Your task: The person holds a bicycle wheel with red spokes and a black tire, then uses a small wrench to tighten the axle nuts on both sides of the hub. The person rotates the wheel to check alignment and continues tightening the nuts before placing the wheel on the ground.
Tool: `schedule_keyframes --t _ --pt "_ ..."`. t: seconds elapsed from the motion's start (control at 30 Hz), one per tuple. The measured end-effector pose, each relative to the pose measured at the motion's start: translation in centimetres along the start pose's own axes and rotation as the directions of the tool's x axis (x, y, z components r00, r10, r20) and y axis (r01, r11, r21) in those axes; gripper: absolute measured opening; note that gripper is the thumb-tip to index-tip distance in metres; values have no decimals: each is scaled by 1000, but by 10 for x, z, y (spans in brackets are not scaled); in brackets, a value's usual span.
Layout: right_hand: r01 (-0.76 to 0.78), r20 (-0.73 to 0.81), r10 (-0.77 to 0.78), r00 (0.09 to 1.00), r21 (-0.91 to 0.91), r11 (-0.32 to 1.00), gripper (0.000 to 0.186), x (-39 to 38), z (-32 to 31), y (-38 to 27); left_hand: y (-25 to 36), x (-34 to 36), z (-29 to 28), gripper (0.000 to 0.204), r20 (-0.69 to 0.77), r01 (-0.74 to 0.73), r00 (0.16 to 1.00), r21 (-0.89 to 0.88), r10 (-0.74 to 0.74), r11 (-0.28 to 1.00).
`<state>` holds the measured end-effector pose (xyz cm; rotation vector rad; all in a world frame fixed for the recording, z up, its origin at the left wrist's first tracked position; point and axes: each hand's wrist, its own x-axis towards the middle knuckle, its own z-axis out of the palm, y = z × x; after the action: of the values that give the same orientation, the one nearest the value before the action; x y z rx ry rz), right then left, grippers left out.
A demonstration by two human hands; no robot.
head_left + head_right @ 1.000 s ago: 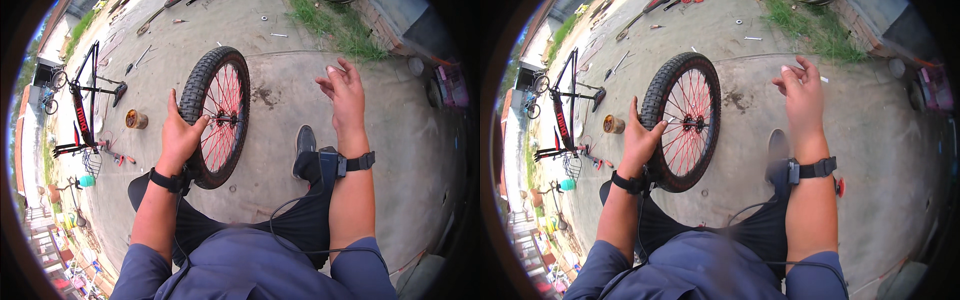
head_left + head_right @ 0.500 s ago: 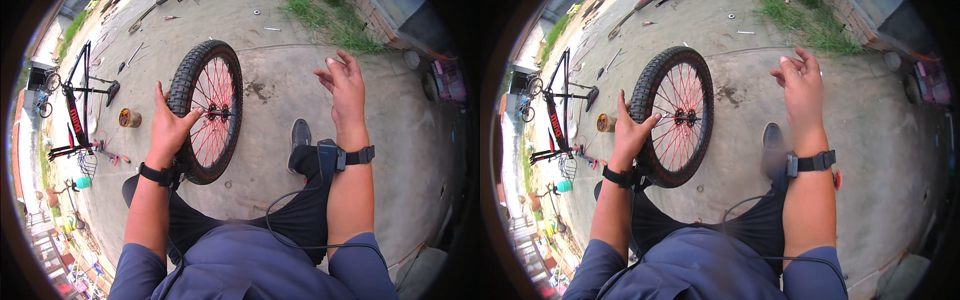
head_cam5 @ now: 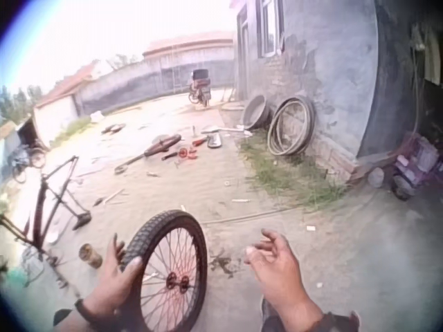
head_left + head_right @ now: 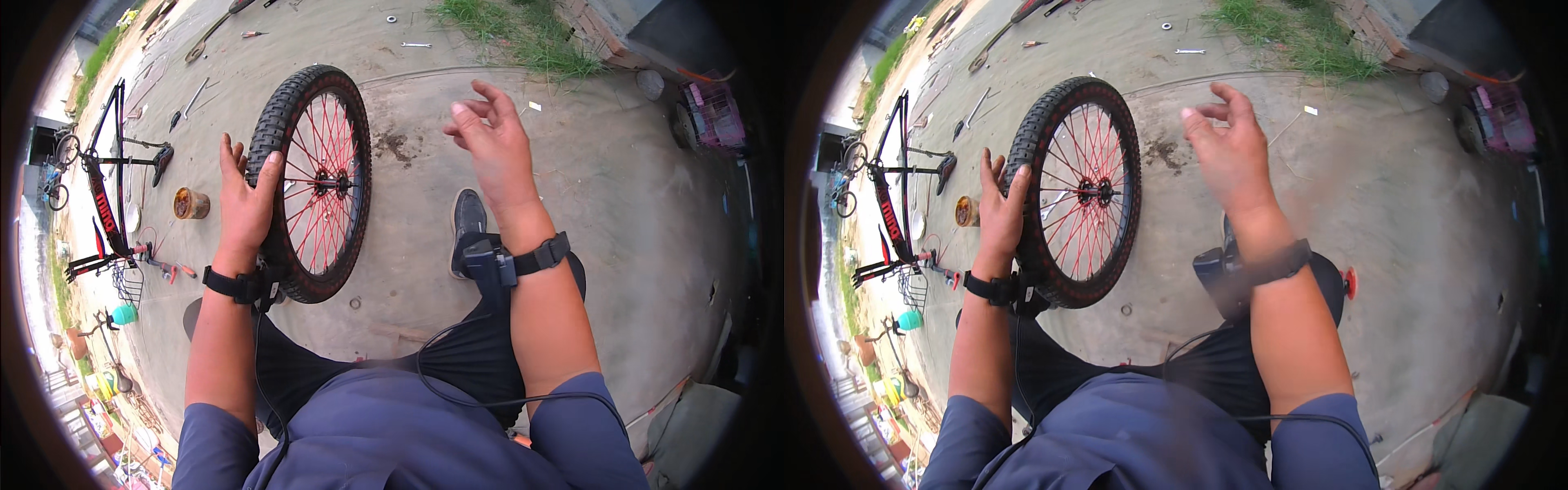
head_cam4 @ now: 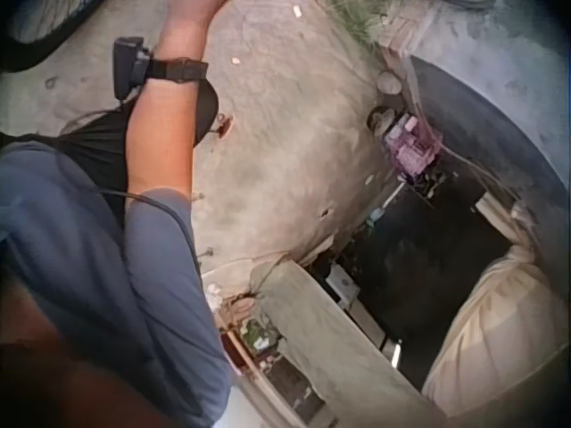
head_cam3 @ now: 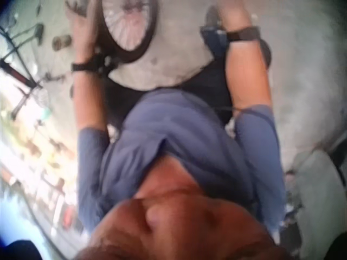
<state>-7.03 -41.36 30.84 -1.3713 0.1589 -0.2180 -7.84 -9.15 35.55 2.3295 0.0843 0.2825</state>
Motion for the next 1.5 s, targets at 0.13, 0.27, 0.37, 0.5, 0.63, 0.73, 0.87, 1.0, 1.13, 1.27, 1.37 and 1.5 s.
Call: schedule_keyframes --t 0.13,0.27,0.37,0.5,0.63,0.73,0.87,1.0,1.13,1.27,1.37,1.5 --pt "80 376 -1 927 -194 978 70 -45 62 11 9 2 -1 82 -11 54 998 -84 -55 995" --pt "26 586 63 808 -143 989 73 -80 95 32 9 0 -2 79 -22 52 998 -93 -54 994" --pt "-134 631 160 759 -90 987 72 -88 108 33 7 1 -1 80 -28 87 995 -159 -93 983" --pt "-182 645 127 754 19 983 69 -92 122 34 8 -1 -3 80 -5 127 991 -238 -132 963" --pt "-197 637 130 760 34 980 66 -99 134 31 17 -9 -4 78 -15 125 991 -296 -135 947" --pt "-185 595 126 794 39 982 61 -100 139 32 17 -8 -5 78 -24 126 989 -375 -145 919" --pt "-204 541 173 823 -2 979 57 -103 143 23 26 -13 -11 77 -12 139 987 -426 -159 894" --pt "-271 482 197 853 87 959 49 -105 155 18 32 -16 -22 75 12 148 987 -471 -161 870" --pt "-255 427 183 886 117 960 43 -109 158 15 59 -32 -35 74 92 205 979 -458 -184 865" --pt "-297 330 238 914 144 944 41 -110 164 13 19 -64 -54 71 142 118 987 -334 -74 935" --pt "-305 270 256 928 157 939 38 -93 162 16 -5 -96 -56 77 190 44 982 -298 14 954" --pt "-455 256 382 888 367 812 32 -79 149 4 -22 -119 -39 95 265 107 963 -214 -48 971"
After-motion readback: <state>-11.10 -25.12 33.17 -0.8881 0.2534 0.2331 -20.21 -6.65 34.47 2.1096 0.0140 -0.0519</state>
